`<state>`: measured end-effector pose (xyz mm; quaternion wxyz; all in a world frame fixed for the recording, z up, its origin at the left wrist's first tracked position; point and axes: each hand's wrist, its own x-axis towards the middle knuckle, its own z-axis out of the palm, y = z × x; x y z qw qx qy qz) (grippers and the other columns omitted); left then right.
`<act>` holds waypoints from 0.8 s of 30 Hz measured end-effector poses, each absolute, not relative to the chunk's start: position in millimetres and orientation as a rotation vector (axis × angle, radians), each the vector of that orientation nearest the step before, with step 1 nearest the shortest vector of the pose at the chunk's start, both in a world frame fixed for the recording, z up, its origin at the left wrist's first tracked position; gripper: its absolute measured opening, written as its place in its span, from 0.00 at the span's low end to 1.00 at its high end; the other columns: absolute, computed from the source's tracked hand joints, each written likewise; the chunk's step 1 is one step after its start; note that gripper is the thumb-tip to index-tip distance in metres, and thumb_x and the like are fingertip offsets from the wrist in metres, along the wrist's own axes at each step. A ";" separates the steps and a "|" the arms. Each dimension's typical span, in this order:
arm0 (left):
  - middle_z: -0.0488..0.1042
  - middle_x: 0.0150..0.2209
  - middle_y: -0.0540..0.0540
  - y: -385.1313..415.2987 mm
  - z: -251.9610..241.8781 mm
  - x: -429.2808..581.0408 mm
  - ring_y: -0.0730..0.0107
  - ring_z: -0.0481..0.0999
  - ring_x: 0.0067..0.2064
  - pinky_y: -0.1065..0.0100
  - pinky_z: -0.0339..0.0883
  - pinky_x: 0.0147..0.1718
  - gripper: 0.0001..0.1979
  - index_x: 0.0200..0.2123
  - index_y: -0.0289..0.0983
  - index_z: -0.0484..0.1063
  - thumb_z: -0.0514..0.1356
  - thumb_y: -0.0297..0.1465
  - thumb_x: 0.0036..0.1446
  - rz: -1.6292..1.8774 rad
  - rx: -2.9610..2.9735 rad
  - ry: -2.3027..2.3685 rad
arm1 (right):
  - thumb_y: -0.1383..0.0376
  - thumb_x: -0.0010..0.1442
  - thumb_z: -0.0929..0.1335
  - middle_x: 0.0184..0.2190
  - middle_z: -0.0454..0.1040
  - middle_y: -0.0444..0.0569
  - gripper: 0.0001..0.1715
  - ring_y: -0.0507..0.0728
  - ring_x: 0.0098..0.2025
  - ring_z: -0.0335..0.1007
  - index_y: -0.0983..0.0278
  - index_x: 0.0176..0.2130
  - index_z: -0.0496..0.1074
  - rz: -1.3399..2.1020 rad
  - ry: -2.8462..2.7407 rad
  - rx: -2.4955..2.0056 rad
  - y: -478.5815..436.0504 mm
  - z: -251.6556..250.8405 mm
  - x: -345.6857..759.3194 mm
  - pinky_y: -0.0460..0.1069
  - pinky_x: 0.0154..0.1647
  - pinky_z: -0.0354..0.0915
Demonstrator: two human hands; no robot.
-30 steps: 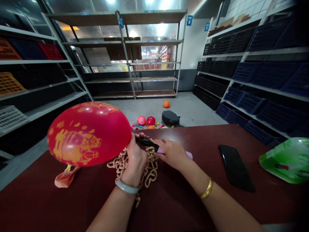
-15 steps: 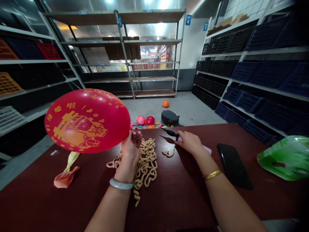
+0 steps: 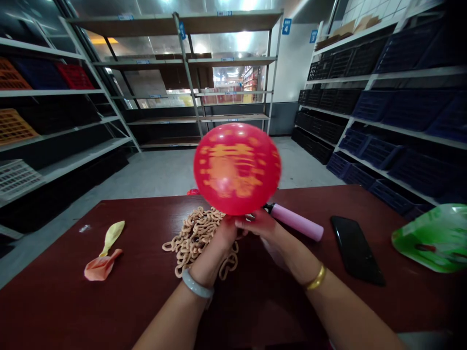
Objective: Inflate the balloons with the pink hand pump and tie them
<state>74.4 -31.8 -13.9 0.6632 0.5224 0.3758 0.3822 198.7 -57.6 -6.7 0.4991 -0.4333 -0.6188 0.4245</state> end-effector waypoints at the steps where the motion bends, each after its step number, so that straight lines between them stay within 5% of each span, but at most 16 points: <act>1: 0.63 0.15 0.51 -34.6 -13.9 75.2 0.74 0.60 0.18 0.70 0.48 0.18 0.21 0.18 0.37 0.62 0.60 0.47 0.49 0.828 1.235 0.839 | 0.51 0.54 0.72 0.34 0.77 0.48 0.25 0.56 0.30 0.71 0.62 0.47 0.74 1.137 -1.414 -1.006 -59.0 -7.3 196.1 0.50 0.27 0.69; 7: 0.67 0.21 0.48 -43.6 -1.5 73.1 0.69 0.66 0.26 0.67 0.58 0.27 0.23 0.24 0.37 0.66 0.53 0.50 0.59 0.853 1.563 0.684 | 0.55 0.49 0.75 0.23 0.73 0.44 0.16 0.51 0.19 0.63 0.65 0.32 0.76 1.416 -0.967 -0.814 -60.8 -1.6 204.7 0.47 0.16 0.60; 11: 0.66 0.24 0.49 -45.4 4.3 73.5 0.70 0.65 0.29 0.67 0.59 0.31 0.21 0.24 0.37 0.66 0.56 0.48 0.59 1.079 1.563 0.662 | 0.56 0.48 0.76 0.22 0.72 0.44 0.15 0.52 0.21 0.65 0.64 0.28 0.74 1.365 -0.805 -0.733 -61.4 4.9 204.4 0.48 0.22 0.62; 18: 0.70 0.28 0.48 -40.7 2.8 74.8 0.74 0.65 0.26 0.74 0.55 0.23 0.15 0.27 0.35 0.72 0.67 0.41 0.47 0.992 0.818 0.631 | 0.55 0.50 0.75 0.19 0.68 0.42 0.15 0.51 0.23 0.62 0.63 0.24 0.72 1.339 -0.837 -0.774 -48.7 7.3 191.7 0.48 0.26 0.61; 24: 0.78 0.32 0.43 -18.7 9.3 54.3 0.63 0.74 0.37 0.66 0.66 0.37 0.08 0.29 0.37 0.80 0.70 0.33 0.44 1.303 1.154 0.711 | 0.56 0.43 0.77 0.28 0.76 0.46 0.16 0.53 0.31 0.69 0.62 0.28 0.75 1.265 -0.882 -0.793 -12.8 20.5 174.1 0.48 0.36 0.66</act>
